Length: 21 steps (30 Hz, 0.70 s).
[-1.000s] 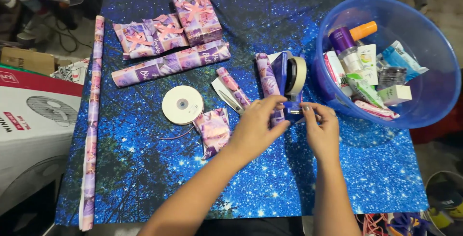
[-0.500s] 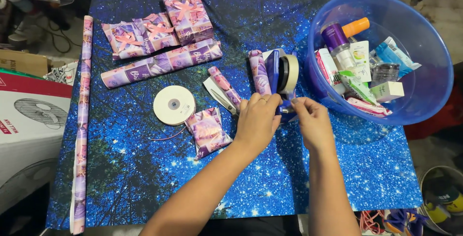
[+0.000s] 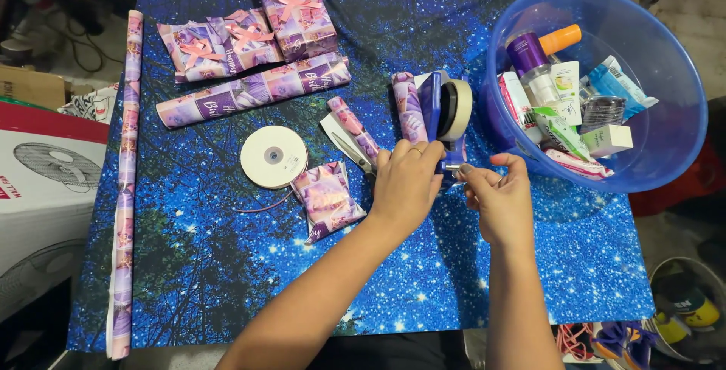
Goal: The person folds and tapes a small item in purple patterned wrapping paper, then ties a pink ribbon around it. The wrapped item is placed on the table among other wrapped gifts.
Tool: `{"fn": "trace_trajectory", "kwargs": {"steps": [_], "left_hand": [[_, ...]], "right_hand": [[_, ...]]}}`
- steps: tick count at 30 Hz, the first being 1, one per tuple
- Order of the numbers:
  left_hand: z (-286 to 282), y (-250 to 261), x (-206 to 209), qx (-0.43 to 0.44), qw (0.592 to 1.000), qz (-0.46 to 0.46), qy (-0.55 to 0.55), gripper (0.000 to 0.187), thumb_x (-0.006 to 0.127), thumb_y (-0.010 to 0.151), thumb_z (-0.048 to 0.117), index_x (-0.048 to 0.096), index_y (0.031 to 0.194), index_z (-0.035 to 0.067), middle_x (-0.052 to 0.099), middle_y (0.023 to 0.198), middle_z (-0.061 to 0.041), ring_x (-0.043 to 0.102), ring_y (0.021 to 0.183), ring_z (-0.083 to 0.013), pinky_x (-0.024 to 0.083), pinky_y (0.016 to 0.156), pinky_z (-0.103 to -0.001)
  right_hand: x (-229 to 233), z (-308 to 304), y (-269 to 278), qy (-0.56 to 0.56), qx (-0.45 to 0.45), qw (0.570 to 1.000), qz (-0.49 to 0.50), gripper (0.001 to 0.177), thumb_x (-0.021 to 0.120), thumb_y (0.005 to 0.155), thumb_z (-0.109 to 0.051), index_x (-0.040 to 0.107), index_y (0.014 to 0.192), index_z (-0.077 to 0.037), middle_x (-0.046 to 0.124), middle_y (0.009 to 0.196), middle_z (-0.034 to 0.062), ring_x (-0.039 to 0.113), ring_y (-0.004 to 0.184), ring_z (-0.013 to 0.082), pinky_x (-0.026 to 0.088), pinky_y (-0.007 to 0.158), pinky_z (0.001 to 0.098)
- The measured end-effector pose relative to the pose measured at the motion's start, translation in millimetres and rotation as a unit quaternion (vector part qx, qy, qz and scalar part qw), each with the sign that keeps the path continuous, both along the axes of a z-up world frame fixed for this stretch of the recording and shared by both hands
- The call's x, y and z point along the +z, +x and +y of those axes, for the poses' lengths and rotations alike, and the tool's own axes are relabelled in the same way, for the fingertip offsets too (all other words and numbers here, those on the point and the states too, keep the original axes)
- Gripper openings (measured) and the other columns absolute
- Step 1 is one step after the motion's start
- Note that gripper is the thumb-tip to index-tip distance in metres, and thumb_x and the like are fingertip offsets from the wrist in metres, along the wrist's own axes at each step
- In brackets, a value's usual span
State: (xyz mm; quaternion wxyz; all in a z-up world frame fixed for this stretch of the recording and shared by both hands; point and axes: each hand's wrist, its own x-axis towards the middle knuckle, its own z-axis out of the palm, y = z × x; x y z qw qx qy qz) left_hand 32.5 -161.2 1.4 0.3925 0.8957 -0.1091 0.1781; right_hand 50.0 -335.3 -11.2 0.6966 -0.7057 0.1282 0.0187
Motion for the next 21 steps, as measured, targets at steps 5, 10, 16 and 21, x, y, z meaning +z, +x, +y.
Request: {"fn": "trace_trajectory", "kwargs": {"steps": [5,10,16,21], "left_hand": [[0,-1,-2,0.002,1.0,0.006,0.012,0.04,0.08,0.078,0.014,0.062,0.112,0.012,0.069,0.102,-0.004,0.06,0.101,-0.027,0.039,0.083,-0.046],[0,0,-4,0.003,1.0,0.003,0.017,0.042,0.08,0.078,0.015,0.061,0.115,0.012,0.069,0.104,-0.003,0.059,0.101,-0.0267,0.039,0.083,-0.046],[1,-4,-4,-0.017,1.0,0.006,0.005,0.05,0.077,0.076,0.01,0.06,0.123,0.012,0.066,0.116,-0.006,0.057,0.11,-0.0292,0.04,0.091,-0.047],[8,-27,4,-0.027,0.994,-0.002,-0.108,0.06,0.076,0.078,0.006,0.057,0.135,0.009,0.056,0.13,-0.013,0.053,0.116,-0.0352,0.04,0.103,-0.048]], "right_hand": [[-9,1,-4,0.002,-0.017,1.0,-0.024,0.049,0.074,0.089,-0.005,0.032,0.115,-0.011,0.071,0.083,0.0123,0.056,0.058,0.0097,0.039,0.047,0.0236],[-23,-2,-10,-0.005,-0.035,0.999,-0.02,0.051,0.074,0.089,-0.006,0.03,0.115,-0.011,0.071,0.083,0.0131,0.054,0.057,0.0104,0.039,0.045,0.0243],[-57,-13,-8,0.087,-0.045,0.995,0.032,0.052,0.075,0.087,-0.006,0.032,0.115,-0.012,0.071,0.086,0.0128,0.053,0.057,0.0092,0.037,0.044,0.0232],[-72,0,-21,0.137,-0.053,0.987,0.062,0.051,0.074,0.084,0.0,0.034,0.114,-0.012,0.066,0.084,0.0115,0.055,0.058,0.0117,0.039,0.045,0.0259]]}}
